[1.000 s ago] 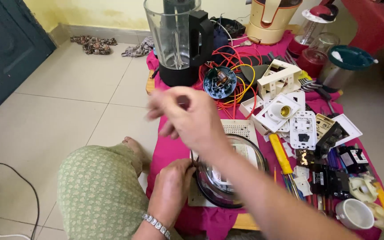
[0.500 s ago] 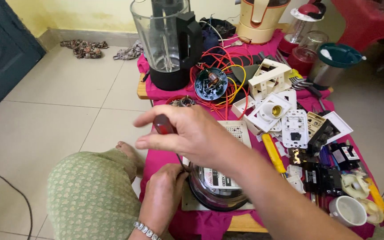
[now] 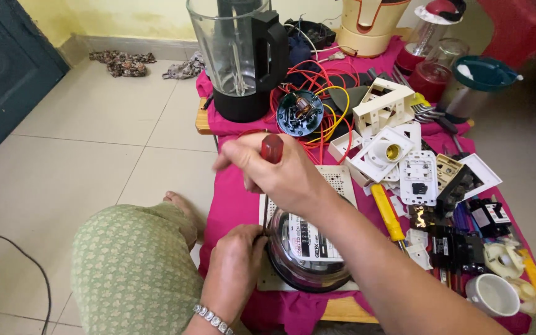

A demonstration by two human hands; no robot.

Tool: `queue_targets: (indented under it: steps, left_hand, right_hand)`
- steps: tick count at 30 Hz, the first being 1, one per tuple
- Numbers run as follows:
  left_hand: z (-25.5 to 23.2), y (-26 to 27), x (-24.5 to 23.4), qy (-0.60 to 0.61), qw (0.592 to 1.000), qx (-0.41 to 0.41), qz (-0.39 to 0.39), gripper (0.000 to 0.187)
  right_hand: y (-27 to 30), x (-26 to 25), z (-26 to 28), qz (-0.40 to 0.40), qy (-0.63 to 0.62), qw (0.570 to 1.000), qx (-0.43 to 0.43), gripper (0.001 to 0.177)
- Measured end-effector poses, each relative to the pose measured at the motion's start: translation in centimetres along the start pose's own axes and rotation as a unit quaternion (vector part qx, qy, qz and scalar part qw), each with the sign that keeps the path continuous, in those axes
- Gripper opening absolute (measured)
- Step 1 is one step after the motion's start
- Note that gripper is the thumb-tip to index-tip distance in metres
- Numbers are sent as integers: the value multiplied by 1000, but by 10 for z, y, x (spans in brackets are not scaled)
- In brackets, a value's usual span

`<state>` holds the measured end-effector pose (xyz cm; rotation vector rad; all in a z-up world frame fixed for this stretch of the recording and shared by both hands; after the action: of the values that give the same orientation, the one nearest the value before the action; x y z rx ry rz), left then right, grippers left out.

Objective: Repairing and assembling an electrical circuit with an electric meter and switches

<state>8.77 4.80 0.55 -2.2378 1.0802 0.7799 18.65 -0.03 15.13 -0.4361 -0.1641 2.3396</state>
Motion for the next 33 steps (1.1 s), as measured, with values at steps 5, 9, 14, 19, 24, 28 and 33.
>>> queue_targets:
  steps: [5, 9, 14, 19, 24, 28, 33]
  left_hand:
    - [-3, 2, -7, 18, 1000, -9, -12, 23]
    - [1, 2, -1, -5, 999, -33, 14, 13]
    - [-2, 3, -3, -8, 1000, -25, 10, 12]
    - [0, 5, -3, 0, 1000, 6, -16, 18]
    - [-3, 4, -3, -8, 1000, -14, -9, 12]
    - [-4, 4, -3, -20, 1000, -7, -15, 13]
    - [0, 4, -4, -14, 998, -57, 6, 17]
  right_hand:
    - [22, -17, 12, -220, 21, 972, -78, 30]
    - [10, 11, -4, -28, -133, 991, 7, 39]
    - [23, 29, 13, 174, -236, 956, 11, 38]
    - [15, 18, -6, -9, -148, 989, 23, 24]
    - [20, 3, -7, -106, -153, 982, 25, 20]
    - [15, 11, 19, 72, -199, 975, -69, 48]
    - [4, 15, 6, 116, -152, 981, 27, 44]
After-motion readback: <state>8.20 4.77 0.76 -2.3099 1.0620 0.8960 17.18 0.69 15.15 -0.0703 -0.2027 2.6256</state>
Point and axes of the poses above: each hand's wrist, its own y-axis away from the middle knuckle, its own x-axis out of the palm, z = x × y, the point moved 10 cm from there along -y, towards the middle knuckle, and after that the axes turned 4 degrees about -z, right-handed, at the moved point
